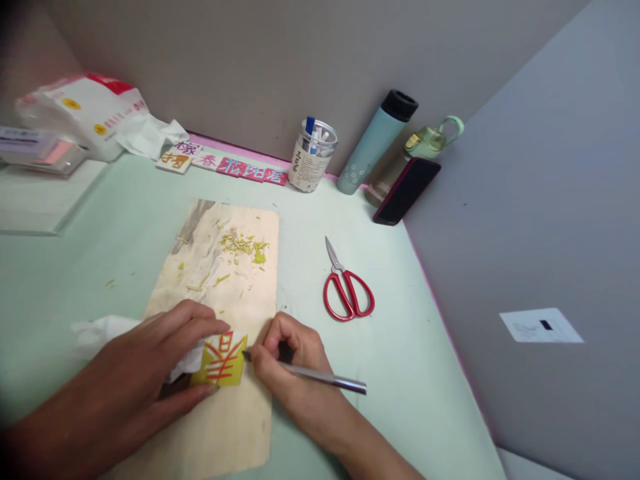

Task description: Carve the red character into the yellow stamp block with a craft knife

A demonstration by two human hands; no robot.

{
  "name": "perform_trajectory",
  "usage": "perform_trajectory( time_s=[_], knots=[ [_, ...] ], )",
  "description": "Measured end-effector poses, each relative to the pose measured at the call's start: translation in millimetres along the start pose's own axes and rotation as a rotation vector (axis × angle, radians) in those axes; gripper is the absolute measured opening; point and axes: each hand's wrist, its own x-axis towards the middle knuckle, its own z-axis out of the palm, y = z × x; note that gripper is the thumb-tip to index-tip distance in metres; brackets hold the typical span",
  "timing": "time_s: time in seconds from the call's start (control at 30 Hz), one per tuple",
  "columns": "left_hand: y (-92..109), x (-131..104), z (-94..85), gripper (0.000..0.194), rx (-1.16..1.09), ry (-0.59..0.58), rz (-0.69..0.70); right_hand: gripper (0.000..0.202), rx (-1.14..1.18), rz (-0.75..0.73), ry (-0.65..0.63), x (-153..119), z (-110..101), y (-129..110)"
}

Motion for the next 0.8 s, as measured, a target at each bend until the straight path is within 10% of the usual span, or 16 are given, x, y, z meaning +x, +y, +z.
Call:
perform_trajectory(
  time_s=[0.8],
  knots=[
    [0.7,1.1,-2.2,0.041,-0.01,-0.033,-0.024,0.026,-0.046,-0.001,-0.002,-0.3,0.0,-2.4]
  ],
)
